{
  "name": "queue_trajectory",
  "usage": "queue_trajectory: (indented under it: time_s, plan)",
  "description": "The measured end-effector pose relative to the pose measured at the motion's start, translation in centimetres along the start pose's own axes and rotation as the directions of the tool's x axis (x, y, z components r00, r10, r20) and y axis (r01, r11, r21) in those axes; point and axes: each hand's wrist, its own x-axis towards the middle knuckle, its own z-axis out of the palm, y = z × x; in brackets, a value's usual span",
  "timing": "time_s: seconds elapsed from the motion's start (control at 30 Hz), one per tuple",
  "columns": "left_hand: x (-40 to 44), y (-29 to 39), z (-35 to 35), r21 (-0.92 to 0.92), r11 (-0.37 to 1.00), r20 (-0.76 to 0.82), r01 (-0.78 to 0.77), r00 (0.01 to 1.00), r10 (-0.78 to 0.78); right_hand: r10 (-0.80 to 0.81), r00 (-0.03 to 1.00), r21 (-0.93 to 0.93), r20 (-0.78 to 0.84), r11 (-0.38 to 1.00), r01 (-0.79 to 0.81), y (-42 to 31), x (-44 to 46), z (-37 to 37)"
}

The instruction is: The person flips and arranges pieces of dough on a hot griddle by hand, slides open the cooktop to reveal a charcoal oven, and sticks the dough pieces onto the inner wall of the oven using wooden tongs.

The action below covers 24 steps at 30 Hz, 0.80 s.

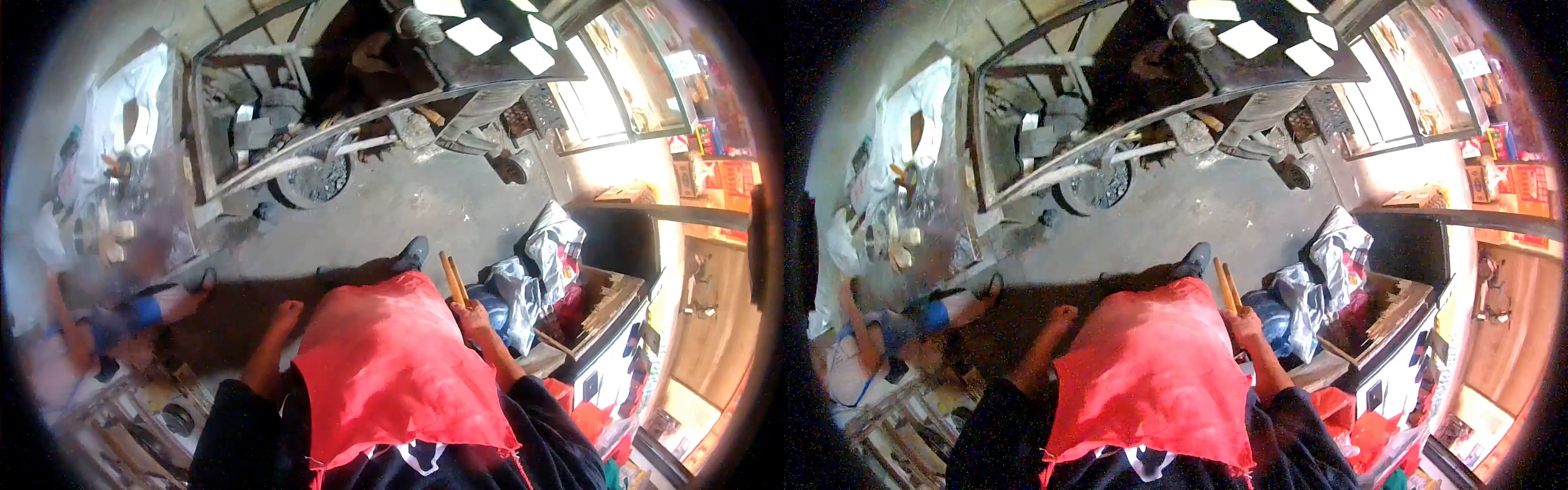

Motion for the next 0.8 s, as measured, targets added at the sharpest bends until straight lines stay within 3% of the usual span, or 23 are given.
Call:
queue_trajectory:
  time_s: [0.07,0.1,0.17,0.27,0.3,0.37,0.47,0.53,0.57,0.6,0.67,0.8]
  plan:
    - [0.8,3.7,3.6,0.269,0.962,0.049,-0.048,0.998,0.036,-0.02,1.0,0.07,-0.008,0.997,0.021,2.3,3.1,-3.0]
    - [0.4,6.1,5.5,0.28,0.959,0.047,-0.051,0.998,0.04,-0.002,0.999,0.125,-0.033,0.992,0.006,3.1,4.2,-4.4]
    - [-0.8,11.9,9.6,0.204,0.913,0.078,-0.352,0.936,0.344,0.029,0.999,0.231,-0.017,0.973,-0.024,5.5,6.6,-6.7]
    - [0.3,17.1,13.7,0.205,0.883,0.087,-0.422,0.907,0.413,0.112,0.992,0.236,0.061,0.964,-0.124,2.7,5.4,-12.7]
    - [0.2,18.3,14.4,0.209,0.884,0.081,-0.419,0.908,0.411,0.067,0.997,0.153,0.037,0.986,-0.071,4.5,6.7,-12.8]
    - [0.0,20.1,15.2,0.227,0.863,0.078,-0.451,0.892,0.446,0.091,0.995,0.178,0.051,0.979,-0.099,5.5,7.7,-13.4]
    - [0.1,20.5,15.2,0.319,0.85,0.091,-0.42,0.906,0.413,0.123,0.991,0.143,0.053,0.981,-0.13,7.4,9.0,-12.8]
    - [3.7,16.5,14.6,0.368,0.815,0.056,-0.448,0.885,0.462,0.15,0.988,0.146,0.032,0.977,-0.154,9.5,10.3,-11.0]
    - [5.5,14.7,14.1,0.3,0.888,0.077,-0.348,0.937,0.341,0.198,0.978,0.124,0.072,0.971,-0.205,8.6,9.9,-11.4]
    - [6.3,13.2,13.5,0.312,0.872,0.091,-0.377,0.925,0.368,0.167,0.984,0.17,0.063,0.97,-0.175,11.9,12.1,-9.0]
    - [11.0,8.6,12.2,0.514,0.794,0.154,-0.324,0.946,0.286,0.122,0.992,0.188,-0.005,0.975,-0.119,10.1,10.8,-9.3]
    - [5.7,13.1,12.6,0.377,0.889,0.138,-0.259,0.965,0.223,0.11,0.993,0.338,-0.031,0.936,-0.093,8.5,8.8,-9.1]
